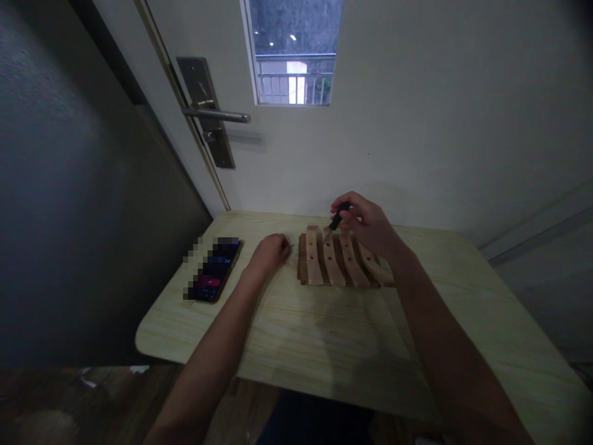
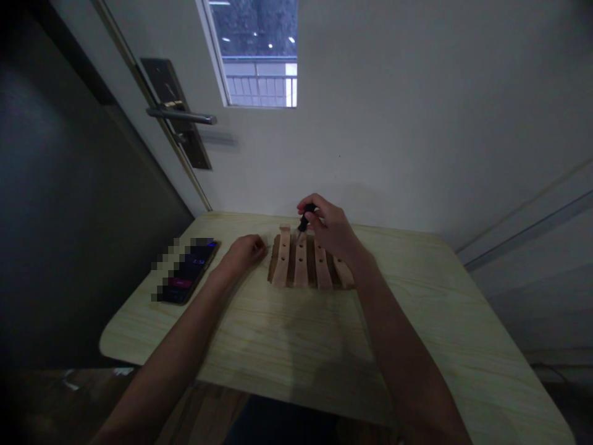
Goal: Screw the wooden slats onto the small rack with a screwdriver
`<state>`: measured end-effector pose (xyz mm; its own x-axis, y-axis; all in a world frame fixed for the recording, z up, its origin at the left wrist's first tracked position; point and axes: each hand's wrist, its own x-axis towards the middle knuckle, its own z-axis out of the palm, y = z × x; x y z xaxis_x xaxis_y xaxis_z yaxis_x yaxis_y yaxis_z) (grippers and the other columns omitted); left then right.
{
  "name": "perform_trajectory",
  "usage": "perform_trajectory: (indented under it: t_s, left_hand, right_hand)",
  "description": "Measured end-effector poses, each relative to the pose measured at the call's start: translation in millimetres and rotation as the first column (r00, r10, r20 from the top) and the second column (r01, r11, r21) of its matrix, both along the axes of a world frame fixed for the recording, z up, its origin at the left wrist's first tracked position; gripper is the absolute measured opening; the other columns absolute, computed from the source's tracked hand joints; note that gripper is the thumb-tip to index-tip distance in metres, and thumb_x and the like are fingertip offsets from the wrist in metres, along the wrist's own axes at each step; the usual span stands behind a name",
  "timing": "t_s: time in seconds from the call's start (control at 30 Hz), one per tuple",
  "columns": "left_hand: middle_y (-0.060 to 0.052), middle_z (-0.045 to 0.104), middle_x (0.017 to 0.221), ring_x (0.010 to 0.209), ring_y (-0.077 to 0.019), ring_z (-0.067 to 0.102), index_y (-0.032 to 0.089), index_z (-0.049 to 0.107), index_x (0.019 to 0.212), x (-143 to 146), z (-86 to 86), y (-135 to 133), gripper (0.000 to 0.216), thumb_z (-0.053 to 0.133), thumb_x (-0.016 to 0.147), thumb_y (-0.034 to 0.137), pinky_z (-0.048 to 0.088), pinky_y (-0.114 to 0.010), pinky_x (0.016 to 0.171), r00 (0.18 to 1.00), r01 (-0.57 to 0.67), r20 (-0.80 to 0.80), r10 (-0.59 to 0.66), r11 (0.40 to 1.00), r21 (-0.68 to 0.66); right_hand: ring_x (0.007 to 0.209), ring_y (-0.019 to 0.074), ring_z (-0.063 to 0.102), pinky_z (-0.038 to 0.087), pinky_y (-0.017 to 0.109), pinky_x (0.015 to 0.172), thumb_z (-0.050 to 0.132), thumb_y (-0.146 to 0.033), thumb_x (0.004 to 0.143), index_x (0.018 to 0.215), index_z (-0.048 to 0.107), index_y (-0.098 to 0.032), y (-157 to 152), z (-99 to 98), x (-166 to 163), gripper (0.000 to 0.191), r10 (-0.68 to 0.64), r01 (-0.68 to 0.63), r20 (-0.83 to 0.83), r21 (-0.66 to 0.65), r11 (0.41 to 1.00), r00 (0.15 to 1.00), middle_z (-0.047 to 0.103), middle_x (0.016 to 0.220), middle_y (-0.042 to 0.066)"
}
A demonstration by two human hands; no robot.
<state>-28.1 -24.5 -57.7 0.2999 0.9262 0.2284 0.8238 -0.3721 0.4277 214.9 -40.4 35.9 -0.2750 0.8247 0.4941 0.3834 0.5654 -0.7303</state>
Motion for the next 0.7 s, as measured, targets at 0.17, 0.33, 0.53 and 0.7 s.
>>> perform_trajectory:
  t_s: [0.17, 0.33, 0.53, 0.7]
  left_hand:
    - [-0.005, 0.068, 0.078, 0.069, -0.0151, 0.061, 0.015, 0.065, 0.084, 6, 12.9, -5, 0.008, 0.058, 0.086, 0.017, 0.048, -0.026, 0.066, 0.944, -0.055, 0.330, -0.022, 0.973, 0.222]
    - [-0.005, 0.071, 0.082, 0.072, -0.0132, 0.062, 0.016, 0.072, 0.094, 20, 17.3, -9, 0.011, 0.062, 0.088, 0.017, 0.049, -0.024, 0.065, 0.874, 0.089, 0.422, -0.242, 0.932, 0.350]
    - [-0.005, 0.072, 0.089, 0.081, -0.0150, 0.066, 0.019, 0.073, 0.102, 30, 9.0, -8, 0.018, 0.062, 0.089, 0.013, 0.052, -0.026, 0.072, 0.888, 0.159, 0.344, -0.305, 0.906, 0.392]
    - [-0.003, 0.073, 0.086, 0.076, -0.0149, 0.065, 0.017, 0.070, 0.095, 32, 6.3, -8, 0.012, 0.068, 0.085, 0.011, 0.052, -0.027, 0.071, 0.912, 0.117, 0.326, -0.249, 0.919, 0.376]
  right_hand:
    - [0.076, 0.0131, 0.059, 0.052, 0.029, 0.066, 0.051, -0.026, 0.089, 0.093, 0.058, -0.020, -1, 0.8, -1, 0.010, 0.025, -0.025, -0.006, 0.022, 0.999, 1.000, 0.063, 0.088, 0.003]
    - [0.073, 0.0126, 0.058, 0.050, 0.028, 0.065, 0.052, -0.029, 0.090, 0.093, 0.058, -0.020, -1, 0.6, 0, 0.011, 0.022, -0.022, 0.014, 0.035, 0.999, 1.000, 0.063, 0.088, 0.003]
    - [0.074, 0.0128, 0.060, 0.050, 0.028, 0.065, 0.052, -0.032, 0.090, 0.093, 0.058, -0.020, 0, -0.4, 1, 0.014, 0.018, -0.018, -0.006, 0.029, 0.999, 1.000, 0.064, 0.089, 0.003]
    - [0.074, 0.0131, 0.060, 0.051, 0.028, 0.065, 0.052, -0.034, 0.090, 0.093, 0.058, -0.020, 0, -0.2, 1, 0.015, 0.026, -0.025, -0.021, 0.031, 0.999, 0.999, 0.064, 0.088, 0.003]
